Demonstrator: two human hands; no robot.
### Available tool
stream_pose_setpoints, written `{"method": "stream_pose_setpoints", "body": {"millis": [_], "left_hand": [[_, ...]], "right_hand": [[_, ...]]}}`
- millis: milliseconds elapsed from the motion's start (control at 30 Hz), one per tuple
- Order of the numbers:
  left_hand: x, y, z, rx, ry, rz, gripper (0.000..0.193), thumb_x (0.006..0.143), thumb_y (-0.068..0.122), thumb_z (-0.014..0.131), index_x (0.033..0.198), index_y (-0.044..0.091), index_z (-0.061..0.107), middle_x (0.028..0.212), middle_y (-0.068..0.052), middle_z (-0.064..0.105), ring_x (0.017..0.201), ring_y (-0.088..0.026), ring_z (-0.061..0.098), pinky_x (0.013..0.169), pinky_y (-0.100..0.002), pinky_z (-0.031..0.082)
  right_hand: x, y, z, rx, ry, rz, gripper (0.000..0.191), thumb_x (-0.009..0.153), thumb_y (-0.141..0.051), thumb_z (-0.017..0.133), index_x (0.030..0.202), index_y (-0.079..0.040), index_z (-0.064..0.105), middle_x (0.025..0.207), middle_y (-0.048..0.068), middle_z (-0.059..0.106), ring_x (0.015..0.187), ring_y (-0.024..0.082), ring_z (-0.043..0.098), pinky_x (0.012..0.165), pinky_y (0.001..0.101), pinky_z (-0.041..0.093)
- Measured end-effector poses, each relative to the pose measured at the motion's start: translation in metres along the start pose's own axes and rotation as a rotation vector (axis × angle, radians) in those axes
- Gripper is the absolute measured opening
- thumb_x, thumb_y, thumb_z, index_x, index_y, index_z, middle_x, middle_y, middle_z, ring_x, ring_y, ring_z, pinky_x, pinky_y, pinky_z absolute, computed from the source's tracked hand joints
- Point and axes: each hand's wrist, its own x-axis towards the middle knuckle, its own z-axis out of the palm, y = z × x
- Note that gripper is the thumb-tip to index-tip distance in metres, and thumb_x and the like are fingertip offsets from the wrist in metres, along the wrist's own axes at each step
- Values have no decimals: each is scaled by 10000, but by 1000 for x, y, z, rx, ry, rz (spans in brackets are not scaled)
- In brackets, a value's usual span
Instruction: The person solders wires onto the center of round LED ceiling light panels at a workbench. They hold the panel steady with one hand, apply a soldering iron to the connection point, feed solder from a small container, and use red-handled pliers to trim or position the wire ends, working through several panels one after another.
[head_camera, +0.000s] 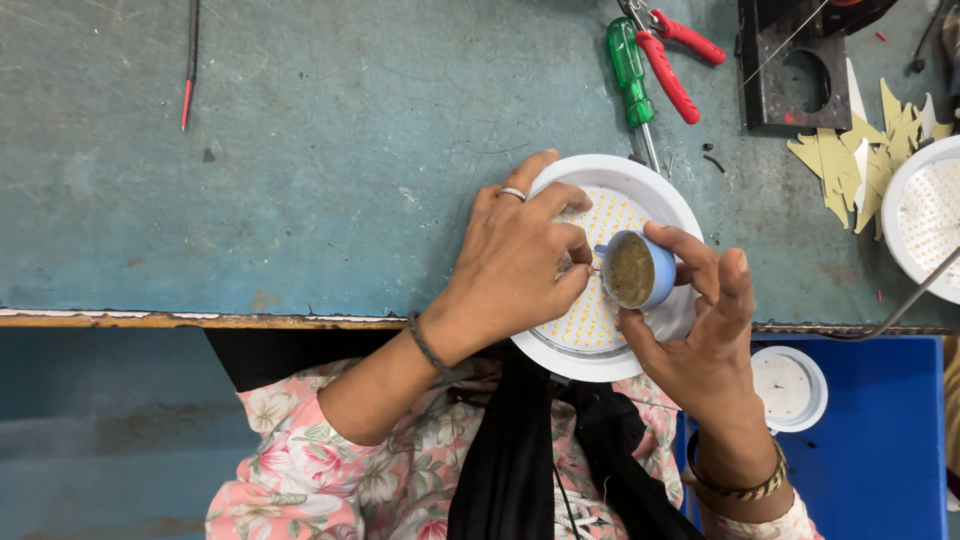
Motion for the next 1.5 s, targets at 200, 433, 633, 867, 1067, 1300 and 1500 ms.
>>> {"method": "stream_pose_setpoints", "body": {"millis": [200, 433, 633, 867, 1067, 1300, 1500], "left_hand": [[2, 1, 0, 5, -6, -31, 69, 699, 223, 753, 693, 168, 793, 1224, -21, 659, 1383, -380, 411, 994, -558, 369], [3, 3, 1, -11, -10, -52, 58, 681, 217, 748, 674, 178, 791, 1218, -10, 659, 1359, -349, 433, 989, -534, 378], [3, 3, 2, -4, -8, -50, 63, 675, 220, 747, 669, 177, 792, 1211, -15, 657, 1352, -350, 432, 987, -532, 377], [2, 2, 2, -9, -9, -48, 70, 684, 225, 744, 670, 175, 790, 1209, -17, 658, 1348, -348, 438, 982, -531, 377], [2, 3, 1, -14, -13, -52, 75, 682, 223, 736, 670, 172, 790, 1206, -18, 664, 1342, -343, 444, 976, -524, 378], [1, 2, 1, -23, -5, -61, 78, 683, 217, 729, 662, 167, 786, 1205, -17, 668, 1339, -330, 452, 978, -517, 376], [0, 1, 1, -19, 15, -59, 81, 691, 222, 727, 664, 170, 783, 1198, -13, 671, 1338, -327, 456, 974, -518, 376]], "right_hand": [[2, 1, 2, -15, 6, -18, 1275, 811, 125, 784, 1628, -393, -47, 1436, 253, 543, 1042, 264, 684, 874, 365, 591], [1, 2, 2, -18, 7, -18, 1275, 803, 124, 782, 1631, -385, -43, 1426, 247, 551, 1028, 253, 680, 871, 360, 587], [1, 2, 2, -18, 13, -14, 1273, 803, 123, 788, 1632, -382, -35, 1425, 246, 554, 1016, 251, 676, 858, 353, 584], [0, 0, 2, -13, 9, -12, 1280, 787, 125, 783, 1633, -375, -37, 1418, 248, 558, 1034, 264, 673, 880, 370, 575], [0, -1, 3, -9, 8, -9, 1282, 794, 123, 788, 1632, -380, -42, 1421, 246, 559, 1035, 259, 675, 879, 366, 576], [-2, -2, 3, 5, 6, 16, 1279, 797, 116, 796, 1628, -378, -40, 1420, 242, 566, 1025, 246, 675, 878, 360, 580], [-2, -6, 1, 30, 8, 50, 1287, 779, 118, 795, 1629, -359, -46, 1427, 241, 569, 1075, 269, 671, 889, 359, 569]]}}
